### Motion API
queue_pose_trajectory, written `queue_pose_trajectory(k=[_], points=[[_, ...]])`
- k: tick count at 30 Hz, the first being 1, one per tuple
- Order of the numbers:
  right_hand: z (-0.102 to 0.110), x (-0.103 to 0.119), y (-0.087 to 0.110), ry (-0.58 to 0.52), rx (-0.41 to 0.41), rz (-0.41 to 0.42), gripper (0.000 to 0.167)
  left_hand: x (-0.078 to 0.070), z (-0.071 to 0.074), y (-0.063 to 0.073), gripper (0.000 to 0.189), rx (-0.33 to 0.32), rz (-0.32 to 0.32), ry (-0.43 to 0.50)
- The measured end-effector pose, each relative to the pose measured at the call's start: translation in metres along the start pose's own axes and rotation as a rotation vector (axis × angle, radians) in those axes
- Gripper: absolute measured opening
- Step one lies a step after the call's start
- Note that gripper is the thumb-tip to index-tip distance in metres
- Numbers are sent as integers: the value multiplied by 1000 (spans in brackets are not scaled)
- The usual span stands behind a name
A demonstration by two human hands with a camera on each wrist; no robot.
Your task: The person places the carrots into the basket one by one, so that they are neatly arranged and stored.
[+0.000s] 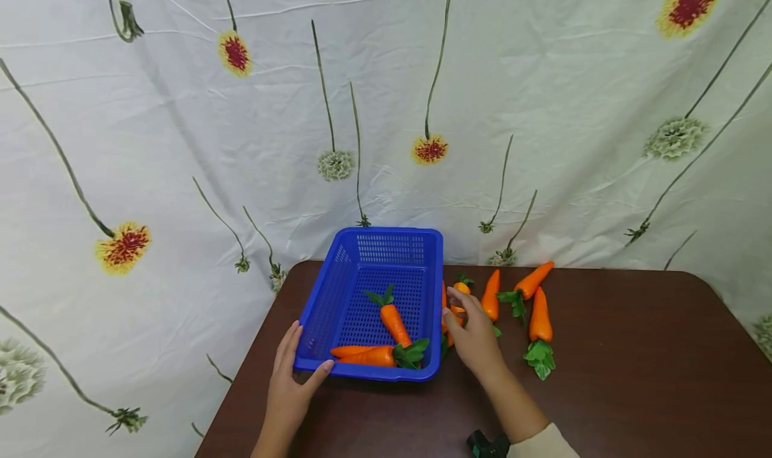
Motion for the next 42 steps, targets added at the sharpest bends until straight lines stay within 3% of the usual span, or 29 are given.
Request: queue_pose_trajectory(k=[18,27,34,42], points=[[-16,-32,-13,-67,44,-115,52,1,0,1,89,4,7,7],[-23,-38,-17,149,62,-159,59,1,-1,1,89,3,2,3],[-25,-37,-20,324,69,-149,63,1,1,0,88,0,2,3],[-22,-37,-22,393,36,-126,57,-1,0,0,88,4,8,1]])
Point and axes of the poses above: each hand's wrist, its own y-axis away from the middle knuckle, its own z-axis out of the back of the hand, x = y × z, the point moved 5 cm from there along -y, towards the middle knuckle, and after that the axes turned 9 degrees about x, right-handed, at the moved point
